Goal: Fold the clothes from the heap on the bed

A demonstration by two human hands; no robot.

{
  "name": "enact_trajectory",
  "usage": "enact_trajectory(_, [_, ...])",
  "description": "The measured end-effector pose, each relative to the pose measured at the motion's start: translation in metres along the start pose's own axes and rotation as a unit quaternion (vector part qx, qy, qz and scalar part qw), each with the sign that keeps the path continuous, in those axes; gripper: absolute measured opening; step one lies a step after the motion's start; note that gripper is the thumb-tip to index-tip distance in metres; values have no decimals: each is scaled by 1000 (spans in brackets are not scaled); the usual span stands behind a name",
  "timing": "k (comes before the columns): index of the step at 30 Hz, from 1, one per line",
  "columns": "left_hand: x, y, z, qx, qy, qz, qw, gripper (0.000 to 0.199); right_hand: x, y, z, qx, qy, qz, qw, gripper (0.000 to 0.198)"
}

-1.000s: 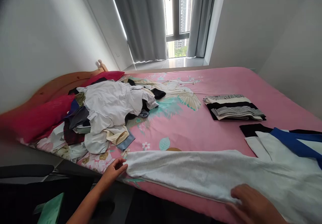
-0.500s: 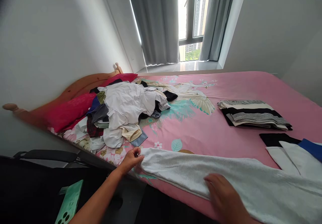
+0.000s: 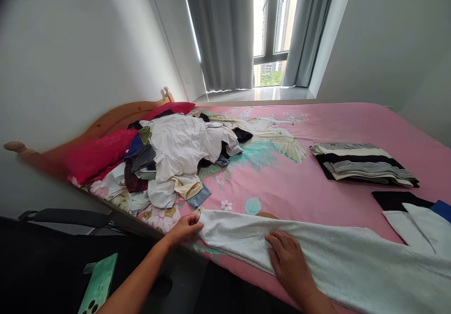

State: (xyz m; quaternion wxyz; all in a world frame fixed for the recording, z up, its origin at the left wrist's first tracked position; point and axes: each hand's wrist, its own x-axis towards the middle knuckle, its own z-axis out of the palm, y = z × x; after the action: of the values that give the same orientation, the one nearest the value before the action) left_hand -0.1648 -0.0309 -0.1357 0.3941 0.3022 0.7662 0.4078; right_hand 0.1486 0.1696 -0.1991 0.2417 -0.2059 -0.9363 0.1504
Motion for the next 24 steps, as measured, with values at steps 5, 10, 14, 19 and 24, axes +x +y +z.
enact_trajectory(5, [1,-3,13,-18,4,-5,1000,42,4,-3,-2,12,0,6,1000,27])
enact_trajectory(10, [0,-9,16,32,67,5,997,38,-1,-9,-12,57,28,2,998,26])
enact_trajectory(14, [-3,-7,12,111,142,11,984,56,-20,11,-38,66,79,11,995,26])
enact_trajectory(19, [6,6,8,162,168,50,971,62,-36,91,-99,7,135,125,983,27])
enact_trajectory(24, [40,1,-2,272,137,168,938,45,-26,156,-158,-47,80,227,969,32])
